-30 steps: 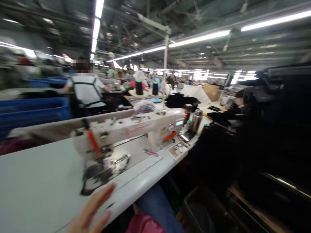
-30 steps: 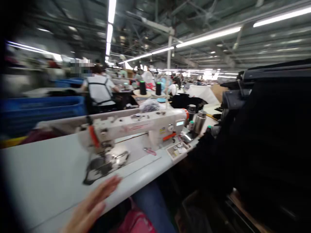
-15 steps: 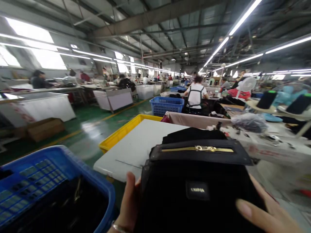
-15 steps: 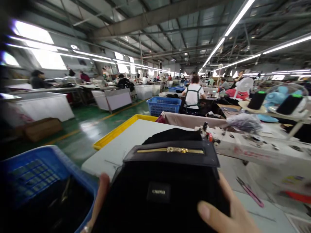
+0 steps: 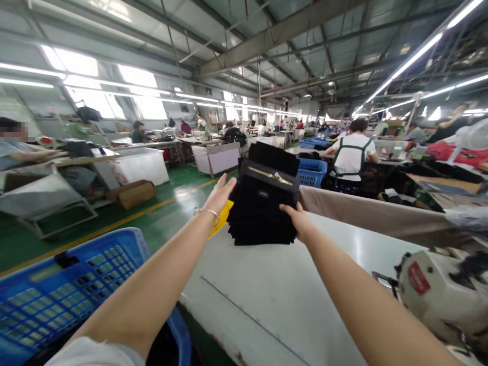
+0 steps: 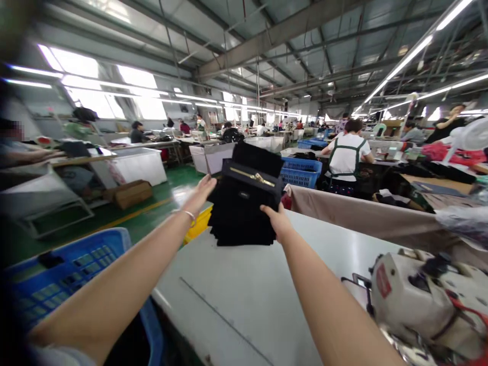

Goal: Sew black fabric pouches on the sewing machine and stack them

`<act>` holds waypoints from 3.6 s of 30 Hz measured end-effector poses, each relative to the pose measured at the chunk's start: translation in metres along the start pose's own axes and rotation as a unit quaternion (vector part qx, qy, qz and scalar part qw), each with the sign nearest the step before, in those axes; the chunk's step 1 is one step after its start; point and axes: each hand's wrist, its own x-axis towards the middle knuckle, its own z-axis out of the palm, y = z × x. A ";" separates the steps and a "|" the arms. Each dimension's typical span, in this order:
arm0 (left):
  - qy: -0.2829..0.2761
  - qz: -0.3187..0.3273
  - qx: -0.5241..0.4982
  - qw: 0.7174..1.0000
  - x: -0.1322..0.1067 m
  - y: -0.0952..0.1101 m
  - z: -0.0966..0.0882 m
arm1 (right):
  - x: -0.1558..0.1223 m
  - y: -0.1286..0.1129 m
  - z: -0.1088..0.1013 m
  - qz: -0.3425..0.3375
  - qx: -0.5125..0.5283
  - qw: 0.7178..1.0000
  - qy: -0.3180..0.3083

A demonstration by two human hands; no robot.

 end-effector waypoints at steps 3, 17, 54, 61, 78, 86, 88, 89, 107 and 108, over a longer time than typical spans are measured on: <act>-0.074 0.020 0.124 0.989 -0.015 -0.051 0.036 | 0.025 0.049 0.000 0.041 -0.042 0.998 0.033; -0.248 0.176 0.334 0.892 0.005 -0.062 0.060 | -0.070 0.087 -0.018 0.013 -0.127 0.986 0.106; -0.495 0.266 0.254 0.787 -0.258 0.043 0.185 | -0.335 0.088 -0.146 -0.152 -0.403 0.893 0.130; -0.466 0.144 0.200 0.850 -0.288 0.069 0.155 | -0.355 0.067 -0.142 -0.087 -0.325 0.924 0.184; -0.361 -0.256 -0.349 0.826 -0.345 0.113 0.141 | -0.378 -0.012 -0.141 -0.065 -0.305 0.948 0.058; -0.270 -0.267 -0.385 0.841 -0.351 0.114 0.145 | -0.381 -0.022 -0.141 -0.105 -0.344 0.930 0.078; -0.265 -0.260 -0.387 0.844 -0.351 0.114 0.145 | -0.381 -0.024 -0.142 -0.106 -0.346 0.929 0.073; -0.265 -0.261 -0.387 0.844 -0.351 0.115 0.145 | -0.381 -0.024 -0.142 -0.106 -0.346 0.929 0.070; -0.237 -0.265 -0.307 0.883 -0.349 0.106 0.142 | -0.392 -0.004 -0.171 -0.032 -0.252 0.956 0.148; -0.236 -0.265 -0.305 0.884 -0.349 0.105 0.142 | -0.394 -0.002 -0.173 -0.024 -0.233 0.960 0.156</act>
